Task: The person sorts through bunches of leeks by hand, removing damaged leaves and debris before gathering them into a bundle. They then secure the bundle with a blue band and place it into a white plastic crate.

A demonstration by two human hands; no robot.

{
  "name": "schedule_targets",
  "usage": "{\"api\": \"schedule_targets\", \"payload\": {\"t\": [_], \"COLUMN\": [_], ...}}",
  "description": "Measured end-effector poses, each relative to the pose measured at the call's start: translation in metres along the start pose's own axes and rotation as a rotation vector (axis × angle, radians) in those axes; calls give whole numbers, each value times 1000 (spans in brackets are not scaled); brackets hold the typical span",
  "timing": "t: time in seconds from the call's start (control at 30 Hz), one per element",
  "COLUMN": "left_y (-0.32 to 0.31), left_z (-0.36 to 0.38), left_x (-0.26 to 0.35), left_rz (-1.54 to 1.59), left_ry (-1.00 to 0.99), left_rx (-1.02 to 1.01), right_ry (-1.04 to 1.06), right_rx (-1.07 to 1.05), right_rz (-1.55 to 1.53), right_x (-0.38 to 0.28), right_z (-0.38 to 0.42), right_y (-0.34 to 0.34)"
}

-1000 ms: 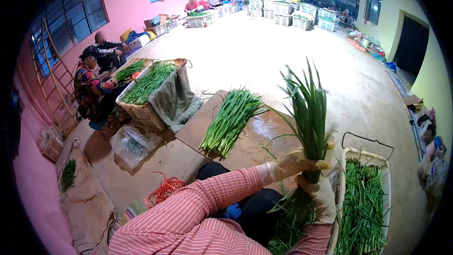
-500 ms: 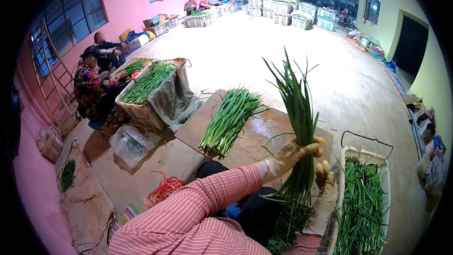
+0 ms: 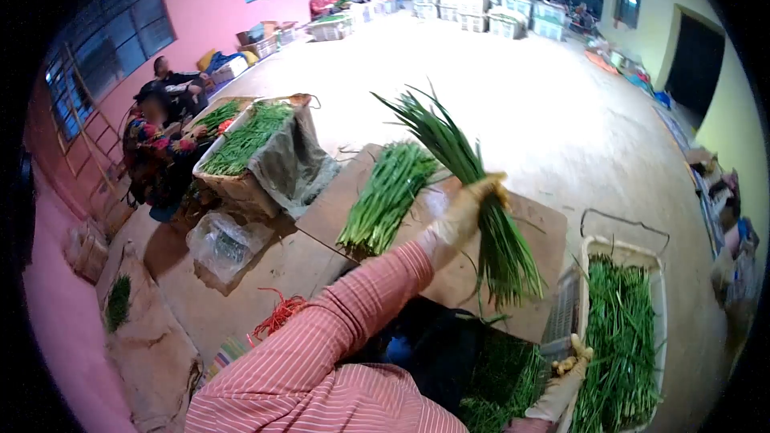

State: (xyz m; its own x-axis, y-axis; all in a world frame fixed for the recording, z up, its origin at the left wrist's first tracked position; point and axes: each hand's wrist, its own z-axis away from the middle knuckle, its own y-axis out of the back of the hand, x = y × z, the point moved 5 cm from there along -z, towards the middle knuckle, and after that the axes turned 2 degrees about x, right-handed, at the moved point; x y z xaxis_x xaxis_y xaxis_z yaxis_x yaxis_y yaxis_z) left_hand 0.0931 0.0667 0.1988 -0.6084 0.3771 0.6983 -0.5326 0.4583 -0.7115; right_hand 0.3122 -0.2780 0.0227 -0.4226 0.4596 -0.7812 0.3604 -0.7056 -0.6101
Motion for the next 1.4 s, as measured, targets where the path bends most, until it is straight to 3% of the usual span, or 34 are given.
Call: {"api": "schedule_targets", "payload": {"t": [0.1, 0.17, 0.27, 0.33, 0.53, 0.57, 0.6, 0.67, 0.7, 0.77, 0.93, 1.0, 1.07, 1.13, 1.2, 1.27, 1.33, 1.4], "left_y": [0, 8, 16, 27, 24, 24, 24, 26, 25, 23, 19, 15, 20, 21, 31, 36, 40, 41], "left_z": [8, -7, -16, -23, -15, -14, -14, -11, -9, -2, 15, 22, 24, 25, 18, 16, 13, 11], "left_x": [37, 38, 46, 44, 39, 36, 33, 26, 22, 13, -5, -2, -1, -6, -6, 0, 4, 4], "left_rz": [-322, -138, -13, -1, 19, 17, 16, -6, 24, -18, -28, -107, -193, 65, 89, 106, 120, 133], "left_ry": [-39, -37, -128, -119, -65, -64, -61, -93, -92, -111, -151, -121, -86, -108, -165, -182, -201, -204], "left_rx": [96, 60, 216, 258, 372, 385, 382, 352, 335, 332, 297, 273, 379, 365, 333, 330, 327, 297], "right_ry": [-234, -208, -180, 32, 244, 413, 454, 774, 773, 854, 839, 842, 776, 513, -65, 215, 80, 308], "right_rx": [110, 103, 59, 45, -160, -152, -113, -79, -71, -65, -27, -31, -29, -1, 160, -21, 146, 187], "right_rz": [424, 811, 1326, 1396, 973, 1004, 917, 1074, 1074, 1682, 1658, 1346, 1298, 1076, 276, 783, 1537, 1872], "right_x": [8, 21, 11, 10, 1, -1, -5, -18, -17, -7, 22, 25, 25, 23, 60, 70, 34, 35], "right_z": [33, 48, 61, 57, 76, 76, 83, 94, 92, 88, 60, 55, 56, 59, 33, 13, 37, 37], "right_y": [9, 26, -19, -38, -161, -175, -192, -225, -236, -259, -253, -242, -229, -206, -144, -87, -91, -63]}}
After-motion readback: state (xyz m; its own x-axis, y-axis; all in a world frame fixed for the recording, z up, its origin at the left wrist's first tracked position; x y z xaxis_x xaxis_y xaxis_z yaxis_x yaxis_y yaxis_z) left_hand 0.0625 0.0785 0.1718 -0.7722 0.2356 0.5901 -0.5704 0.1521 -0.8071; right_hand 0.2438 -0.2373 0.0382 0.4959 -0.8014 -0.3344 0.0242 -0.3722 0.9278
